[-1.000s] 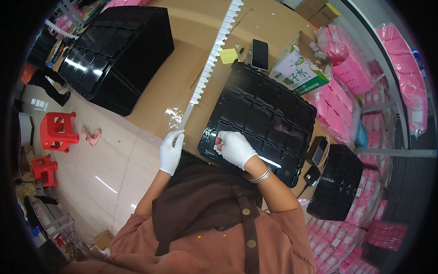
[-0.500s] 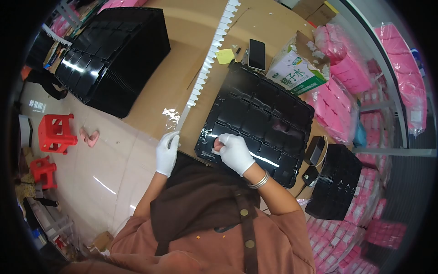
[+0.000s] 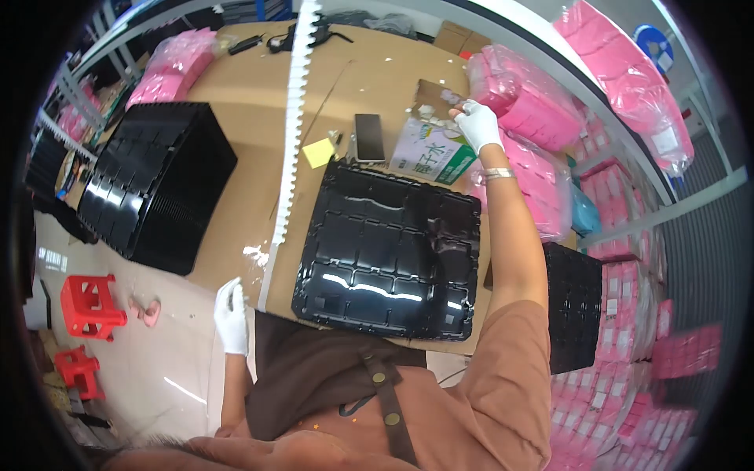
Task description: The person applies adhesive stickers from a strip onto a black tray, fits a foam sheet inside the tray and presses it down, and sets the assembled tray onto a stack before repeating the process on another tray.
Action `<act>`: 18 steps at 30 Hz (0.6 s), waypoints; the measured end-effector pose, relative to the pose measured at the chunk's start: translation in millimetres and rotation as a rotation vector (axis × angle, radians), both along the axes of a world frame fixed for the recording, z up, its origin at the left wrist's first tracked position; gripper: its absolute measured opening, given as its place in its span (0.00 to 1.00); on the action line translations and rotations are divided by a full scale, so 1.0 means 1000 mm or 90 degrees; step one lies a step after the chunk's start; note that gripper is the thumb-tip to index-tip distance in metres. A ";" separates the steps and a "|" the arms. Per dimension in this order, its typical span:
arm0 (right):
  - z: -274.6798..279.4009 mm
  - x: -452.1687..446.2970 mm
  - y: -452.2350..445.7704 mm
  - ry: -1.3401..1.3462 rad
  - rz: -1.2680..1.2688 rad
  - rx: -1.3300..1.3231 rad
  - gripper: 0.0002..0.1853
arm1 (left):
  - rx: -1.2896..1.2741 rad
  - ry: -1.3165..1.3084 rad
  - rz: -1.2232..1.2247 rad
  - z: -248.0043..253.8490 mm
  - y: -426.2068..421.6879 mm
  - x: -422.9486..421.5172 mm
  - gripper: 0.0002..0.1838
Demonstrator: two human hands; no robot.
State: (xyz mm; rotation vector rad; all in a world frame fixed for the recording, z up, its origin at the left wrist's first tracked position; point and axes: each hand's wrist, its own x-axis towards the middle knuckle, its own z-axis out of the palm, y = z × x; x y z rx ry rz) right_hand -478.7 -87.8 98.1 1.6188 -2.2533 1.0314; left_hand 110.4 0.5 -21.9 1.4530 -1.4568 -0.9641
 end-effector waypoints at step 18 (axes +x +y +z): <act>-0.198 -0.137 0.166 -0.064 -0.181 0.154 0.19 | -0.114 -0.155 -0.094 0.067 -0.015 -0.061 0.11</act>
